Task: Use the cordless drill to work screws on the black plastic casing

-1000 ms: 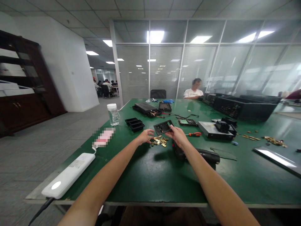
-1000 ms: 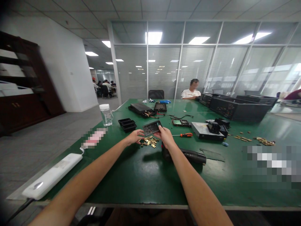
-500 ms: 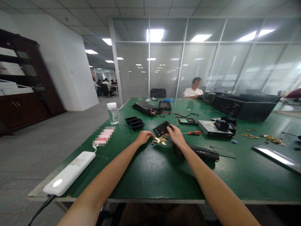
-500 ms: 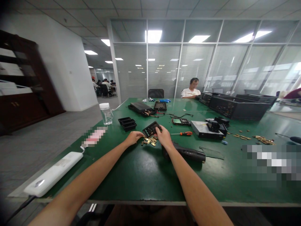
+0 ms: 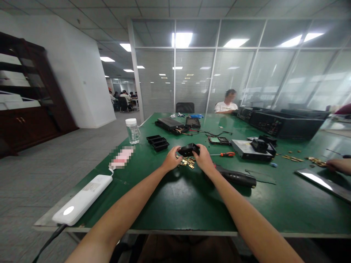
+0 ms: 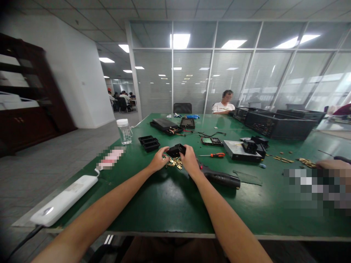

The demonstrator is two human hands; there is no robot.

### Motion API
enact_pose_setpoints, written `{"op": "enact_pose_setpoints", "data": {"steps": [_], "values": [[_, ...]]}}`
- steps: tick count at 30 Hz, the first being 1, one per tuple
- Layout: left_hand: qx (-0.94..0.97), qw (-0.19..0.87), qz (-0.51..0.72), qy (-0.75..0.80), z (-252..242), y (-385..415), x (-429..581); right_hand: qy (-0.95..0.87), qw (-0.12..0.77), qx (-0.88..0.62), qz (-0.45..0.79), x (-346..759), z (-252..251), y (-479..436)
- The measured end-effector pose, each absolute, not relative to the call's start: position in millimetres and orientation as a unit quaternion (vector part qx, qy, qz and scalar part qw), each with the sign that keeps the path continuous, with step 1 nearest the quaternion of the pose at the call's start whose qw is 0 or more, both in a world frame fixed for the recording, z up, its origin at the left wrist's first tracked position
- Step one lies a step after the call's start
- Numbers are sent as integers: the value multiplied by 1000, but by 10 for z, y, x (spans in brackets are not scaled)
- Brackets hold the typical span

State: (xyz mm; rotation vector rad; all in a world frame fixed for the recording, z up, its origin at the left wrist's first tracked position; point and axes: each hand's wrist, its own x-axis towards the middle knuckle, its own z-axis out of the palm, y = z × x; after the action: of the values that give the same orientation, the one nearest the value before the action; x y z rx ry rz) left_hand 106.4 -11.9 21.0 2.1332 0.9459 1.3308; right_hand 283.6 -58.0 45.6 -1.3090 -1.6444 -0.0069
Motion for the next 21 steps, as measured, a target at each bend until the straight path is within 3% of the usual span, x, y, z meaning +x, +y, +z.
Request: {"op": "enact_pose_setpoints", "data": {"steps": [5, 10, 13, 17, 21], "values": [[788, 242, 463, 327, 274, -176, 1089, -693, 480, -538, -11, 2814, 465, -627], [797, 215, 453, 338, 265, -110, 1059, -742, 375, -555, 23, 2792, 444, -660], [807, 218, 432, 337, 239, -115, 1051, -742, 356, -568, 11, 2806, 455, -655], [823, 187, 422, 330, 337, -261, 995, -683, 427, -592, 9, 2894, 521, -628], [869, 146, 341, 327, 532, -549, 924, -560, 548, -589, 198, 3002, 625, -610]]}}
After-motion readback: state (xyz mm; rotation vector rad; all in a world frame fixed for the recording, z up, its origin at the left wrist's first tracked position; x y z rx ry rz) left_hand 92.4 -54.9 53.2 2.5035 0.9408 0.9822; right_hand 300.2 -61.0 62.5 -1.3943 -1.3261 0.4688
